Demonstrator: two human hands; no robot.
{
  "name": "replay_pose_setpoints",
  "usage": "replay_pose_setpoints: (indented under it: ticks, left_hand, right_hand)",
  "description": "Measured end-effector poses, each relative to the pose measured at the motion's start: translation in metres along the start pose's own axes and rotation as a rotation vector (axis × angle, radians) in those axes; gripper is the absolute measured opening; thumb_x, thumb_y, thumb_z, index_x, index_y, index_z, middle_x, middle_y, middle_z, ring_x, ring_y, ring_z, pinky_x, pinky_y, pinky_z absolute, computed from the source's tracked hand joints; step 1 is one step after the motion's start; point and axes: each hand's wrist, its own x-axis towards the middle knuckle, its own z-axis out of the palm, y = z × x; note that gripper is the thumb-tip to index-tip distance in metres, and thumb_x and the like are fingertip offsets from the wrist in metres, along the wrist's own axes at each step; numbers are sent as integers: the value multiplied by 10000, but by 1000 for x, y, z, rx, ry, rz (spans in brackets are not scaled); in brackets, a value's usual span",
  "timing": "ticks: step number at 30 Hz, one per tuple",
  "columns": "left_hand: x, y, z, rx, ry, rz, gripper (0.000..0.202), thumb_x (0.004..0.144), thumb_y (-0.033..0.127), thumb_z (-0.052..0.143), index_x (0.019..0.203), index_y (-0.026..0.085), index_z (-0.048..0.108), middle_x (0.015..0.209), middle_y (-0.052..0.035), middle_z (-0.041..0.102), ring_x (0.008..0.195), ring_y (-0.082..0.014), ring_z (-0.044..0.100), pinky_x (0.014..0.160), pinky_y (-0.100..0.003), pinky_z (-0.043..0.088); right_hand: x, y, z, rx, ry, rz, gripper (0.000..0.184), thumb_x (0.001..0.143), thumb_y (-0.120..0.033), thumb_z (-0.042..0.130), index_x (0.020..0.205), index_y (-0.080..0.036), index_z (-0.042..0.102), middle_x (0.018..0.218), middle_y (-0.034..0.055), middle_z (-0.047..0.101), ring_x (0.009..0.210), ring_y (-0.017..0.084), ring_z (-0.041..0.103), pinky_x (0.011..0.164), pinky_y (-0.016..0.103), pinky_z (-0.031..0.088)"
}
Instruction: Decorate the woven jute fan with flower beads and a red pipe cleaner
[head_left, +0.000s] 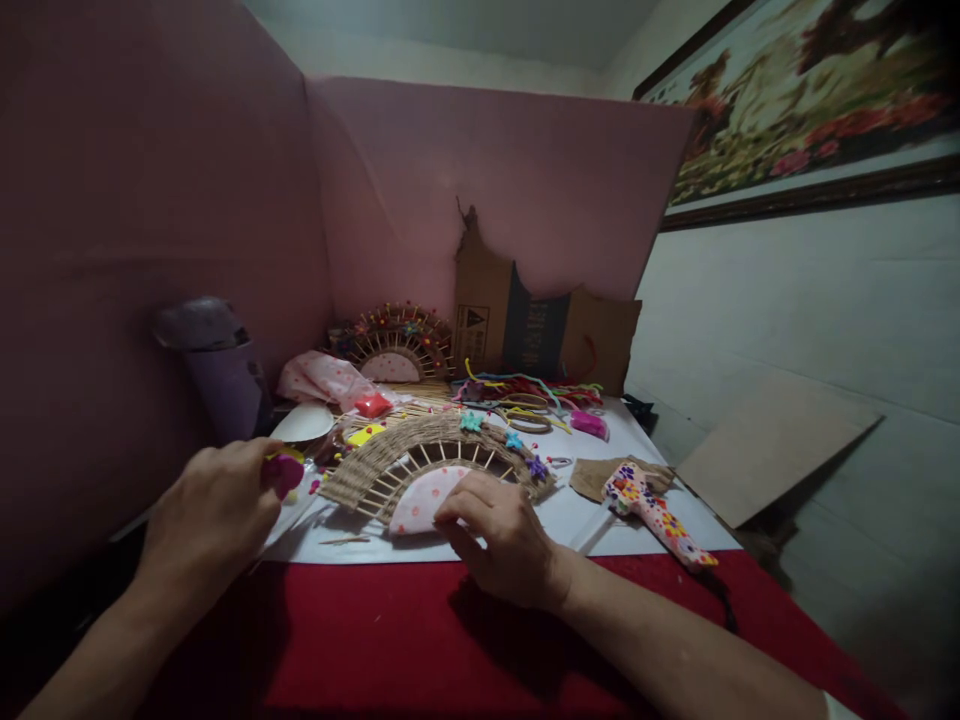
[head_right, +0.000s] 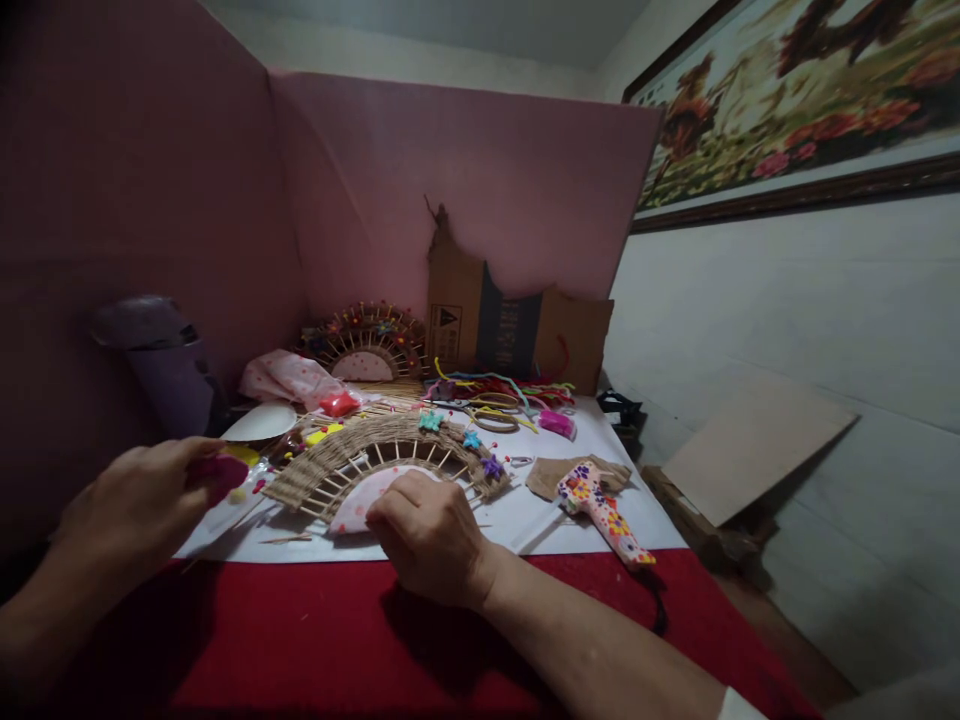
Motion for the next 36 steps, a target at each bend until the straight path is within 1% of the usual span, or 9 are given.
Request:
replay_pose_setpoints:
  ticks: [3, 6, 9, 12, 16, 19, 22, 28, 36]
  left_hand:
    - [0, 21, -14, 102, 98, 19, 272, 804, 226, 395, 964, 188, 611, 942, -111, 636, 909, -295, 537, 649, -353, 394]
    - [6, 36, -16, 266, 43, 92, 259, 794, 152, 371, 905, 180, 604, 927, -118, 620, 821, -288, 568, 571, -338, 362]
    - [14, 38, -16, 379, -84, 120, 294, 825, 127, 314, 876, 161, 601, 894, -131, 616, 718, -282, 602, 495, -312, 313]
    - [21, 32, -18, 336, -4, 80, 280, 846, 193, 342, 896, 147, 614, 899, -141, 620, 689, -291, 605, 493, -313, 323]
    - [28, 36, -19, -371, 225, 49, 231, 713, 257, 578, 912, 158, 639, 900, -89, 658, 770, -240, 609, 618, -308, 424]
    - [32, 58, -13, -1110, 8, -37, 289, 610, 294, 661, 847, 131, 642, 742, -58, 671, 630, -181, 608, 572, -282, 457]
    - [36, 84, -2, -1411, -107, -39, 316, 519, 239, 728, 793, 110, 640, 669, -36, 668, 554, -135, 585, 539, -247, 455]
    - [41, 109, 28, -1651, -324, -132, 279, 472, 129, 723, 739, 107, 645, 636, -21, 673, 552, -128, 597, 546, -240, 472]
    - [26, 97, 53, -1629, -311, -84, 206, 552, 173, 712, 747, 118, 675, 645, -22, 677, 522, -95, 550, 496, -199, 412]
  right_hand:
    - [-1, 1, 0, 1, -1, 28, 146, 878, -174, 439, 794, -163, 558, 714, 48, 593, 685, 141, 534, 644, 282, 435]
    - [-1, 1, -1, -5, -5, 38, 140, 873, -180, 450, 792, -158, 563, 726, 52, 597, 689, 141, 535, 659, 288, 433]
    - [-1, 1, 0, -23, -22, 38, 173, 875, -185, 429, 777, -157, 569, 709, 51, 599, 679, 141, 533, 646, 281, 422]
    - [-2, 1, 1, -54, -88, 24, 181, 860, -196, 437, 759, -153, 581, 694, 49, 611, 656, 144, 532, 617, 274, 401]
    - [-3, 0, 0, -58, -267, 9, 154, 823, -270, 523, 753, -174, 620, 663, 29, 634, 642, 145, 544, 590, 260, 372]
    - [-3, -1, 0, -97, -335, 35, 174, 823, -273, 520, 729, -191, 641, 627, 25, 634, 629, 144, 545, 566, 254, 350]
    - [-5, 0, 3, -186, -339, 74, 168, 818, -252, 518, 713, -203, 640, 635, 24, 641, 634, 147, 549, 557, 256, 329]
    - [-6, 8, 6, -336, -325, 123, 122, 799, -209, 535, 708, -196, 614, 650, 23, 651, 653, 160, 551, 570, 264, 316]
    - [-5, 12, 3, -295, -105, 310, 357, 898, -352, 443, 615, -164, 553, 571, 15, 557, 547, 113, 481, 552, 239, 294]
